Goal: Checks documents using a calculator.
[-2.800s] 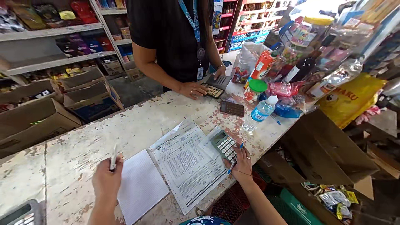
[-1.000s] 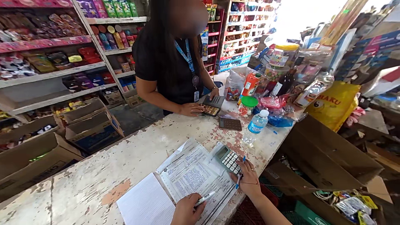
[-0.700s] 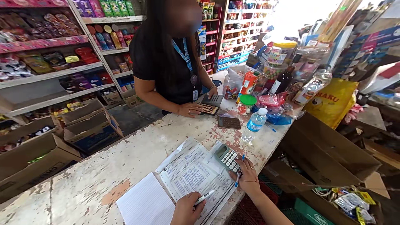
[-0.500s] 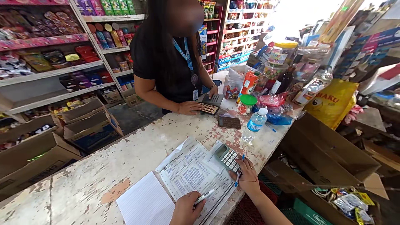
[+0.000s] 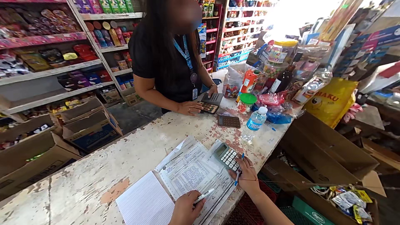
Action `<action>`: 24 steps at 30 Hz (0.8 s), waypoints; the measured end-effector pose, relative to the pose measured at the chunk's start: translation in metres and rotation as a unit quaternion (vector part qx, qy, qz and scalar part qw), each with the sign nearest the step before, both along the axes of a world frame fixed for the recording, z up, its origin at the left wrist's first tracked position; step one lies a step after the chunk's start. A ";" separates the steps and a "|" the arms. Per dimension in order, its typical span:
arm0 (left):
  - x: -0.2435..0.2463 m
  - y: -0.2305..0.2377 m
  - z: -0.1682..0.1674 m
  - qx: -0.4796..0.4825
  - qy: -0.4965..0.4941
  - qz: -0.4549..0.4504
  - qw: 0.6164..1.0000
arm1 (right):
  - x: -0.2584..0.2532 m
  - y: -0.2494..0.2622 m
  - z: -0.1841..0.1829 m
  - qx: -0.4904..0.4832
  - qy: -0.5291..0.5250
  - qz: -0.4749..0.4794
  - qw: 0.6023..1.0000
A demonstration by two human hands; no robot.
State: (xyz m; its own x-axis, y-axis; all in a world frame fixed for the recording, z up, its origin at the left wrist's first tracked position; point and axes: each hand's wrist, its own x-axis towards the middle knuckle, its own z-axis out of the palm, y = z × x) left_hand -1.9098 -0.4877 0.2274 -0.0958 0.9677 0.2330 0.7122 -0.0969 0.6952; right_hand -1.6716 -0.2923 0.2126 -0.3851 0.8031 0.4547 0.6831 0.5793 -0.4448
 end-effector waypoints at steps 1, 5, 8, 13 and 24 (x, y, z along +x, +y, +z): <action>0.000 0.000 0.000 0.002 0.002 0.000 1.000 | 0.000 0.000 0.000 0.001 0.000 0.001 1.000; 0.000 0.000 -0.002 0.007 0.008 0.002 1.000 | 0.000 0.000 -0.001 -0.001 -0.002 -0.001 1.000; 0.000 0.000 -0.003 0.012 0.010 0.004 1.000 | 0.000 0.000 0.000 -0.005 -0.004 -0.004 1.000; 0.001 0.001 -0.002 0.007 0.013 0.006 1.000 | 0.000 0.000 0.001 -0.009 -0.009 -0.005 1.000; 0.001 0.000 -0.002 0.013 0.015 0.009 1.000 | 0.000 -0.001 0.002 -0.008 -0.015 -0.007 1.000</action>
State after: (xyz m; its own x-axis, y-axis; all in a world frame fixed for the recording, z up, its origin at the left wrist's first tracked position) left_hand -1.9085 -0.4879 0.2251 -0.1049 0.9597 0.2609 0.7347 -0.1020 0.6706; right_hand -1.6720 -0.2933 0.2141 -0.3864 0.8161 0.4297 0.7041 0.5620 -0.4341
